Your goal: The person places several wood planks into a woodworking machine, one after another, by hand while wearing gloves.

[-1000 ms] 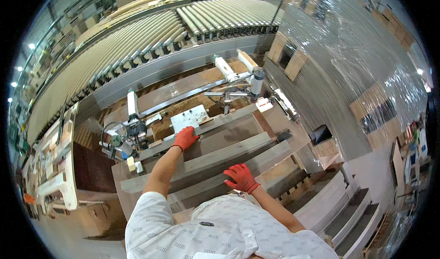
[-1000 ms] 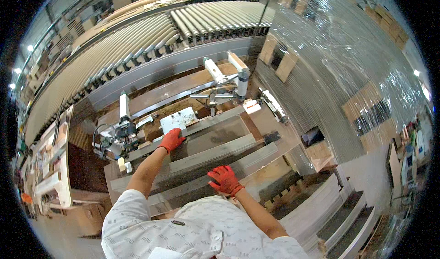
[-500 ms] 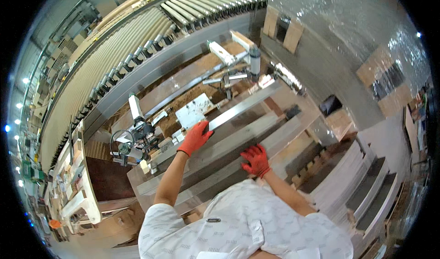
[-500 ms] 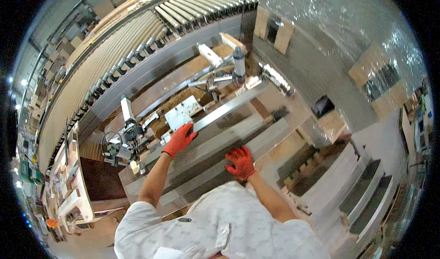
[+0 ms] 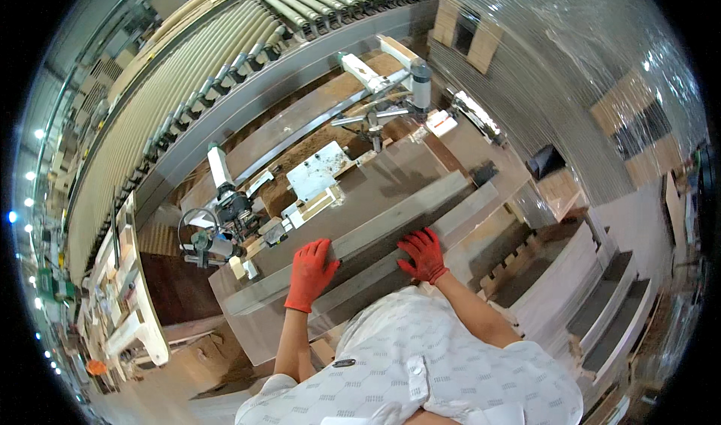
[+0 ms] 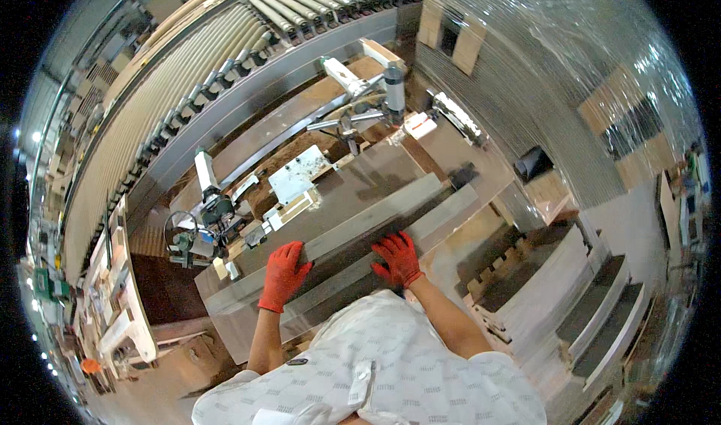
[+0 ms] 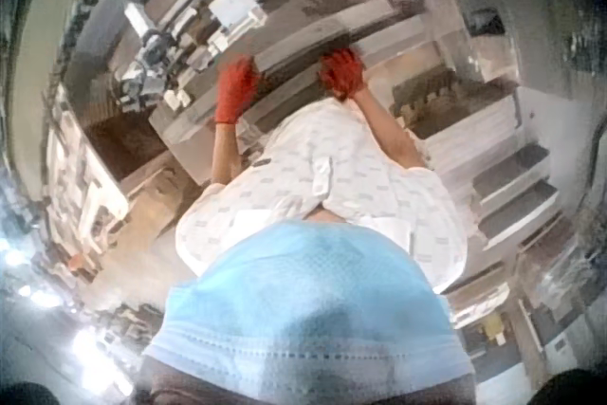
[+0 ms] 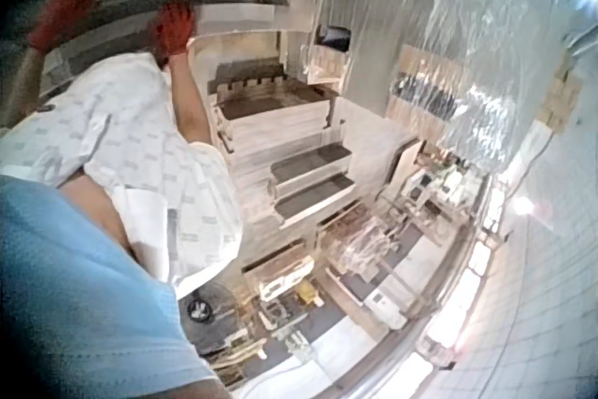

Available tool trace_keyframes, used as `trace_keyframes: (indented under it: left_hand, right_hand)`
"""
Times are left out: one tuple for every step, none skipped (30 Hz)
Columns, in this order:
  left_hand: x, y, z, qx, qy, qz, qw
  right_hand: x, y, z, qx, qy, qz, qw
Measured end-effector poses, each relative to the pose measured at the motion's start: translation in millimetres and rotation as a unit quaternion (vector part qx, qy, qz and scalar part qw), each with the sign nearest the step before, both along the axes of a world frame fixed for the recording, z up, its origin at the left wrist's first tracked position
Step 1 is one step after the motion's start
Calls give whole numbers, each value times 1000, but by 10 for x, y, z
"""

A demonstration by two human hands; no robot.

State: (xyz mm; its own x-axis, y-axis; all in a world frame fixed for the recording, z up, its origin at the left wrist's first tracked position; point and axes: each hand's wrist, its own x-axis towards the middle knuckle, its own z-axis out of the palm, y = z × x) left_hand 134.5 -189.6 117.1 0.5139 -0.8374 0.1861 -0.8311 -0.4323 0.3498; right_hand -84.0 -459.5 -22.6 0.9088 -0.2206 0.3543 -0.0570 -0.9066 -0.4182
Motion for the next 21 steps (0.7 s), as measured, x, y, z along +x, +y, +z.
trace_keyframes:
  left_hand:
    - [-15, 18, -19, -7, -8, 5, 1000]
    - [-8, 30, -35, -3, -2, 11, 1000]
    - [8, 40, -51, 1, 3, 18, 1000]
    - [-18, 52, -63, 4, 11, 28, 1000]
    - [-22, 27, -53, 18, 32, 34, 999]
    - [-5, 30, -26, 32, 52, 38, 997]
    - [6, 34, 1, 44, 74, 43, 995]
    - [13, 37, -19, 39, 68, 43, 996]
    - [32, 55, -35, 34, 61, 42, 997]
    - [7, 50, -69, 28, 56, 46, 997]
    - [-33, -12, 8, 9, 25, 37, 999]
    - [-70, -58, 95, -9, -6, 28, 1000]
    - [-124, -82, 200, -24, -41, 18, 999]
    - [-207, -84, 258, -29, -41, 8, 999]
    - [-311, -147, 306, -35, -40, -2, 999]
    - [-396, -221, 381, -39, -41, -21, 998]
    - [-515, -272, 464, -42, -30, -34, 998]
    - [-669, -321, 535, -48, -17, -48, 998]
    - [-792, -351, 597, -53, -6, -67, 996]
    - [-883, -383, 652, -14, 9, -64, 998]
    - [-961, -392, 724, 28, 21, -60, 998]
  right_hand:
    - [4, -10, 17, -5, 7, 5, 1000]
    - [-1, -15, 36, -10, 13, 11, 1000]
    - [-3, -14, 53, -15, 20, 16, 1000]
    - [-17, -13, 107, -20, 36, 37, 998]
    - [-11, -46, 208, -30, 52, 55, 997]
    - [15, -72, 278, -39, 68, 72, 994]
    - [50, -112, 284, -58, 80, 79, 992]
    - [37, -154, 212, -75, 96, 81, 989]
    - [41, -199, 140, -93, 111, 82, 986]
    - [59, -228, 71, -99, 81, 103, 986]
    - [28, -244, 69, -102, 90, 117, 984]
    - [0, -276, 73, -106, 98, 131, 981]
    - [-4, -296, 84, -106, 105, 142, 978]
    - [24, -251, 164, -84, 45, 153, 984]
    - [16, -234, 263, -80, 24, 159, 984]
    - [-29, -222, 389, -74, 3, 156, 985]
    - [-84, -193, 521, -66, -19, 151, 986]
    - [-117, -176, 699, -62, -37, 154, 985]
    - [-118, -181, 914, -59, -54, 153, 985]
    - [-123, -192, 1112, -60, -70, 146, 985]
    - [-79, -191, 1279, -74, -81, 139, 984]
